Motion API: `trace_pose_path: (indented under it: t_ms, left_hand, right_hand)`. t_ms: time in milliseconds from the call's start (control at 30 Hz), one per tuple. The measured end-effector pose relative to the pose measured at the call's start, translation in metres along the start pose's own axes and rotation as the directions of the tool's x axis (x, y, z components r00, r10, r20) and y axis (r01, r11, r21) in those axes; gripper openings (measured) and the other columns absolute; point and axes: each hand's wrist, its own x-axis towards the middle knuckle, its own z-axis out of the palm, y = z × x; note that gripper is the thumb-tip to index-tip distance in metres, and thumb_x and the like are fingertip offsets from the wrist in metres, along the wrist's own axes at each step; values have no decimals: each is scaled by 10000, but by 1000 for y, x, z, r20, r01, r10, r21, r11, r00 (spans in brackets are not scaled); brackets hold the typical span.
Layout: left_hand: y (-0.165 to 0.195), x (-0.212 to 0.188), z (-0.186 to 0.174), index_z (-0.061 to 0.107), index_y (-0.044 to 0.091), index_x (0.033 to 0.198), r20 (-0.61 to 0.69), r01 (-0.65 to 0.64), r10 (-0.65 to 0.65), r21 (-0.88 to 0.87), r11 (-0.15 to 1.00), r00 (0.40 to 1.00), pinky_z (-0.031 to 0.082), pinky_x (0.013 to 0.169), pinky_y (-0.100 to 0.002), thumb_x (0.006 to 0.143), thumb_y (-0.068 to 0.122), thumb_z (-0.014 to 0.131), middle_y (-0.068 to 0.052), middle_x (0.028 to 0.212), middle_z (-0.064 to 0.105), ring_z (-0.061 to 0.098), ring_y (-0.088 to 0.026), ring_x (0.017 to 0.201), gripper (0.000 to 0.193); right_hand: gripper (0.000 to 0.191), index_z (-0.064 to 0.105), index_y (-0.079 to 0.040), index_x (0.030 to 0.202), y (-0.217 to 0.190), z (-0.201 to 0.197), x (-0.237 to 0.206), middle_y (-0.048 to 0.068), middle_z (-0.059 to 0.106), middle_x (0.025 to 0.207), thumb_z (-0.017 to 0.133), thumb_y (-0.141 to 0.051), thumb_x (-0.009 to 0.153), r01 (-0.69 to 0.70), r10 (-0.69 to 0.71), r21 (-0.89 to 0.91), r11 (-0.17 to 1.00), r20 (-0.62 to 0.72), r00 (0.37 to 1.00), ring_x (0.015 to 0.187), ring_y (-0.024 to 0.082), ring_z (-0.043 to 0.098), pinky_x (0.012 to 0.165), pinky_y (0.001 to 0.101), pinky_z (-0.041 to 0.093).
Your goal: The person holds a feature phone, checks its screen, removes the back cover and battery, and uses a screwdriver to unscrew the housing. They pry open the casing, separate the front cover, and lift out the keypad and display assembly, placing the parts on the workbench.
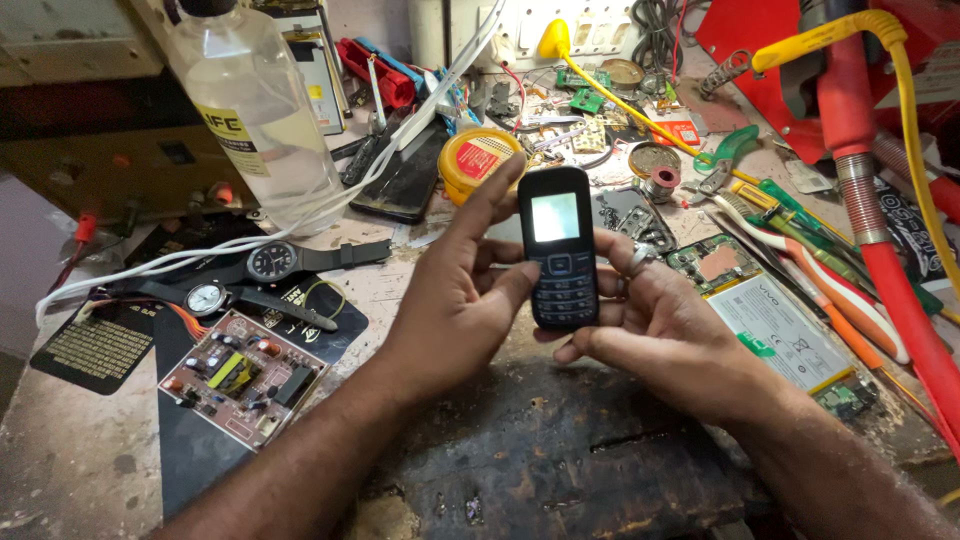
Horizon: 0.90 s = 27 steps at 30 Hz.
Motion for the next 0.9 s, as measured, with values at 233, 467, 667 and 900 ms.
trace_pose_path:
  t_ms: [233, 467, 667, 900]
  left_hand:
    - [3, -1, -2, 326, 192, 1608, -5, -50, 50, -21, 999, 999, 616, 918, -294, 935, -68, 631, -120, 1398, 542, 664, -155, 1086, 784]
    - [7, -3, -5, 325, 213, 1623, 59, -88, 88, 3, 996, 994, 604, 952, -301, 930, -67, 641, -96, 1264, 573, 656, -156, 1086, 811]
    - [9, -4, -5, 336, 226, 1628, 66, -68, 67, 10, 998, 996, 606, 962, -302, 935, -63, 631, -81, 1223, 598, 658, -149, 1082, 806]
    - [6, -3, 1, 364, 212, 1614, 31, -4, 5, -24, 1000, 1000, 592, 855, -272, 906, -64, 680, -77, 1182, 575, 617, -141, 1001, 823]
  right_hand:
    - [653, 338, -10, 1533, -1, 3, 1, 103, 669, 1116, 542, 86, 920, 46, -48, 58, 997, 29, 998, 975, 161, 707, 897, 345, 614]
    - [630, 351, -13, 1528, 5, 1, 4, 92, 677, 1127, 548, 81, 936, 59, -60, 33, 998, 10, 998, 950, 141, 685, 878, 321, 589]
    - [586, 382, -4, 1481, 3, 0, 3, 84, 676, 1140, 563, 53, 927, 36, -37, 24, 999, 11, 999, 968, 146, 693, 894, 326, 590]
    - [459, 517, 5, 1412, -6, 2, 2, 102, 700, 1126, 469, -169, 990, -10, 17, 118, 993, -56, 998, 926, 149, 700, 747, 338, 633]
